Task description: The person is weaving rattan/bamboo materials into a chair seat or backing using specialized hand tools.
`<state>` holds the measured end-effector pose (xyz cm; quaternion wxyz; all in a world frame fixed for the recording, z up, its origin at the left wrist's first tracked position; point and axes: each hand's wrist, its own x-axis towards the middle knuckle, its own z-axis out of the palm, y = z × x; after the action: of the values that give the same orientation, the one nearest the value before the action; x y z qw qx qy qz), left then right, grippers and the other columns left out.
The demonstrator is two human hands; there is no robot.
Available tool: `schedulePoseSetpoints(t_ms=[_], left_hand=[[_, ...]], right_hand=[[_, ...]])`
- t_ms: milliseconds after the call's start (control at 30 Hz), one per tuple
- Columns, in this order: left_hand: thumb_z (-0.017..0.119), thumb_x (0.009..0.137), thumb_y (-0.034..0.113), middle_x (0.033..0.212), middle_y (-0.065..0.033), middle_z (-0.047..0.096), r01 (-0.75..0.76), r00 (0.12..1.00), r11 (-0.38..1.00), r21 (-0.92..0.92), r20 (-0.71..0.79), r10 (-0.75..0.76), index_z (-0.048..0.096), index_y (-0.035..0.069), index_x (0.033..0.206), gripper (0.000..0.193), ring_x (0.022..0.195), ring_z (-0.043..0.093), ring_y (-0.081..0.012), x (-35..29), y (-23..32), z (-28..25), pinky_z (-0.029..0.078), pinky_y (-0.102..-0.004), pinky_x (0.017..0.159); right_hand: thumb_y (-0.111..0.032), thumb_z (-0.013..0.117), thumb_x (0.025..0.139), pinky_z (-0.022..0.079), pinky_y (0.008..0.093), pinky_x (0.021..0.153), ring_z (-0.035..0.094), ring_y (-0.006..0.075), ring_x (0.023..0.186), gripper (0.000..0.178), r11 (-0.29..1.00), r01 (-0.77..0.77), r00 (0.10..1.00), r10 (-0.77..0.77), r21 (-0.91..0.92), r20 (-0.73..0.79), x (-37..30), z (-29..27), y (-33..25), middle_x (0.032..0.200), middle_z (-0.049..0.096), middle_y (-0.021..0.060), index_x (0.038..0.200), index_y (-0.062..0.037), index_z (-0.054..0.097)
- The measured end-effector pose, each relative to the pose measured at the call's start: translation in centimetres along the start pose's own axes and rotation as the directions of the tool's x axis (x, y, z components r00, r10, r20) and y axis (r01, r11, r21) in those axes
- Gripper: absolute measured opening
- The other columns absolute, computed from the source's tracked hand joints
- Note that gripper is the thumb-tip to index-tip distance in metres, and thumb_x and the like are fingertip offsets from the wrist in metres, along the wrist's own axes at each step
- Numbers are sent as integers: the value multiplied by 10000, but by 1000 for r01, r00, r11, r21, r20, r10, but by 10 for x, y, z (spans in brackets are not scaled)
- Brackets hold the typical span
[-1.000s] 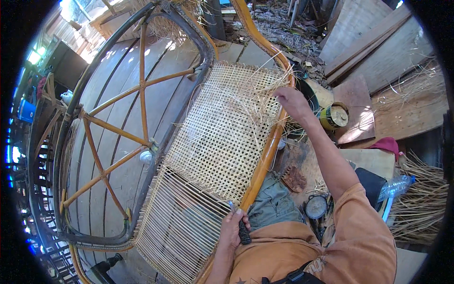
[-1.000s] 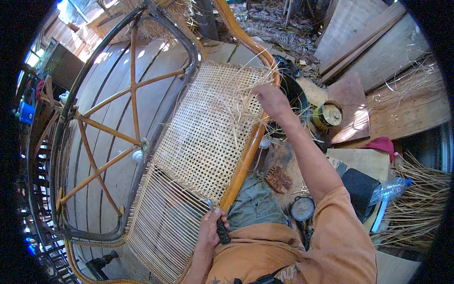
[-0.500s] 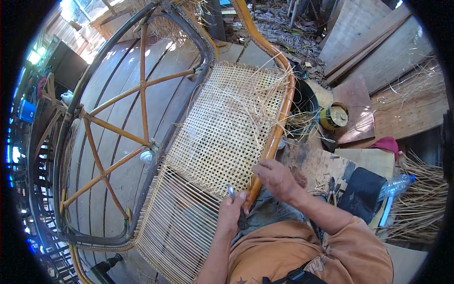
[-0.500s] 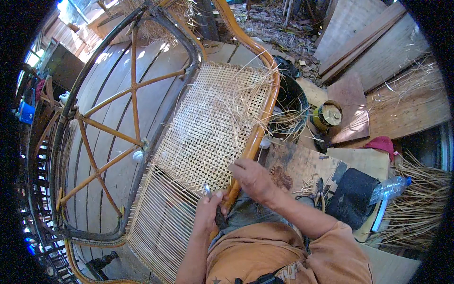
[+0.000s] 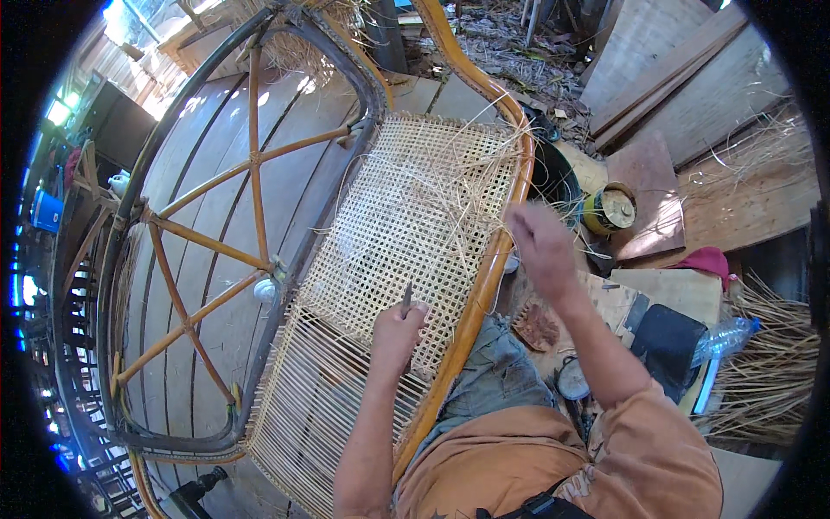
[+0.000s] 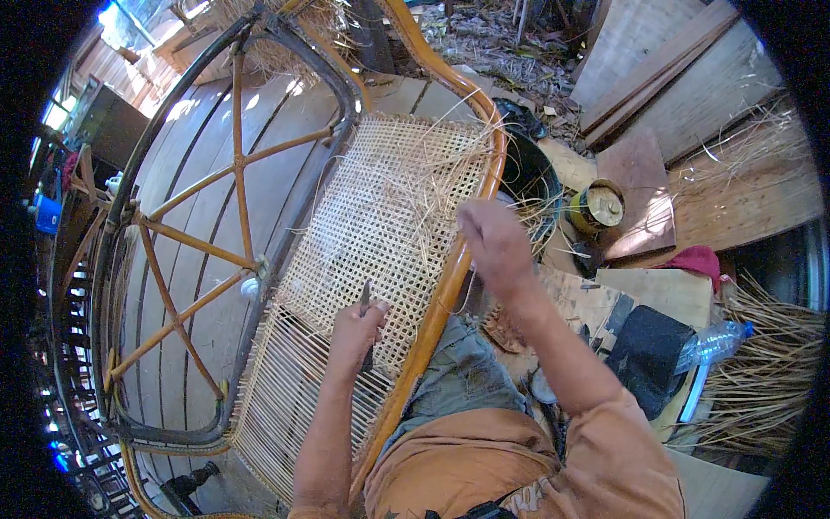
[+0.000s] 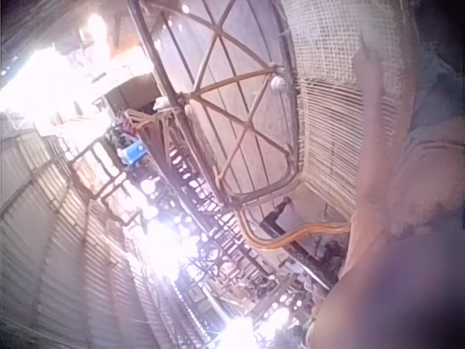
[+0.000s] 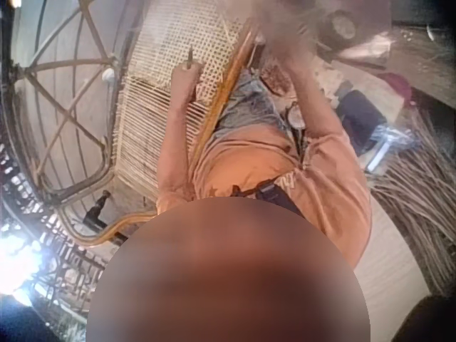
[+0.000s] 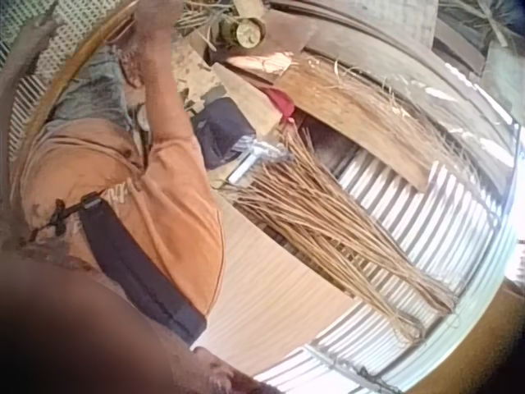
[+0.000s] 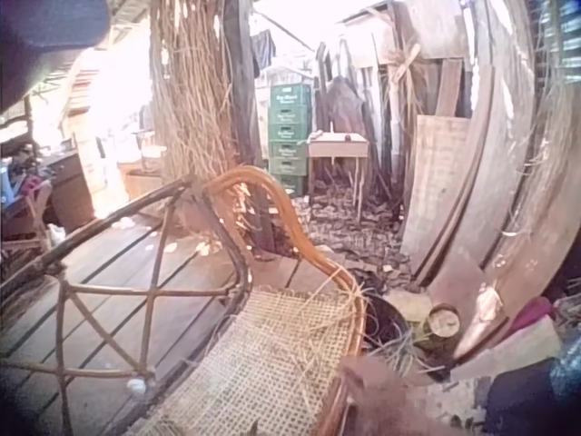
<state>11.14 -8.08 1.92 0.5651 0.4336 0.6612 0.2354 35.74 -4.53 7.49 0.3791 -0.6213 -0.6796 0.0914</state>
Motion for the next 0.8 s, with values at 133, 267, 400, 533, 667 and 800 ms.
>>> schedulePoseSetpoints(t_ms=[133, 267, 400, 533, 667, 800], left_hand=[[606, 823, 277, 546, -7, 506, -1, 1000, 1000, 26, 18, 1, 602, 1, 695, 304, 476, 468, -95, 0, 7, -4, 387, -265, 480], [584, 823, 309, 545, -60, 511, -5, 1000, 985, 171, 4, 4, 596, -7, 711, 335, 515, 502, -148, 11, -2, -10, 414, -318, 525], [578, 823, 286, 584, -32, 529, -127, 987, 939, 319, -50, 151, 617, -14, 787, 305, 489, 480, -121, 23, -11, -25, 392, -278, 486], [544, 808, 303, 704, -191, 611, -127, 970, 901, 414, -140, 201, 637, 3, 852, 317, 663, 596, -326, 33, -10, -39, 451, -401, 637], [524, 829, 351, 742, -195, 611, -104, 956, 792, 601, -160, 247, 651, 37, 938, 356, 743, 605, -346, 40, -6, -51, 456, -424, 697], [530, 844, 346, 737, -184, 595, -23, 850, 663, 748, -335, 407, 646, 25, 924, 350, 788, 606, -346, 39, 0, -60, 453, -428, 708]], right_hand=[[-223, 616, 804, 481, 425, 714, 617, 304, 827, 216, 914, 174, 975, -212, -366, -67, 56, 22, 43, 896, 623, 150, 916, -39, 603], [-278, 591, 798, 470, 437, 683, 607, 341, 775, 239, 945, 16, 872, 146, -325, 467, 66, 39, 80, 794, 616, 159, 835, -43, 603], [-250, 556, 815, 469, 425, 684, 599, 359, 797, 221, 972, -68, 869, 168, -226, 465, 66, 19, 96, 816, 618, 173, 835, -38, 613], [-179, 558, 822, 466, 395, 667, 598, 331, 742, 182, 982, -151, 871, 188, -117, 454, 66, -18, 95, 806, 611, 178, 907, -29, 615], [-89, 558, 845, 443, 273, 602, 556, 143, 669, 128, 883, -382, 883, 261, 275, 389, 50, -39, 74, 751, 599, 62, 945, -20, 601], [-111, 555, 881, 420, 183, 531, 533, 47, 624, 112, 450, -715, 698, 485, 535, 526, 11, -34, 29, 723, 576, -3, 966, -47, 588]])
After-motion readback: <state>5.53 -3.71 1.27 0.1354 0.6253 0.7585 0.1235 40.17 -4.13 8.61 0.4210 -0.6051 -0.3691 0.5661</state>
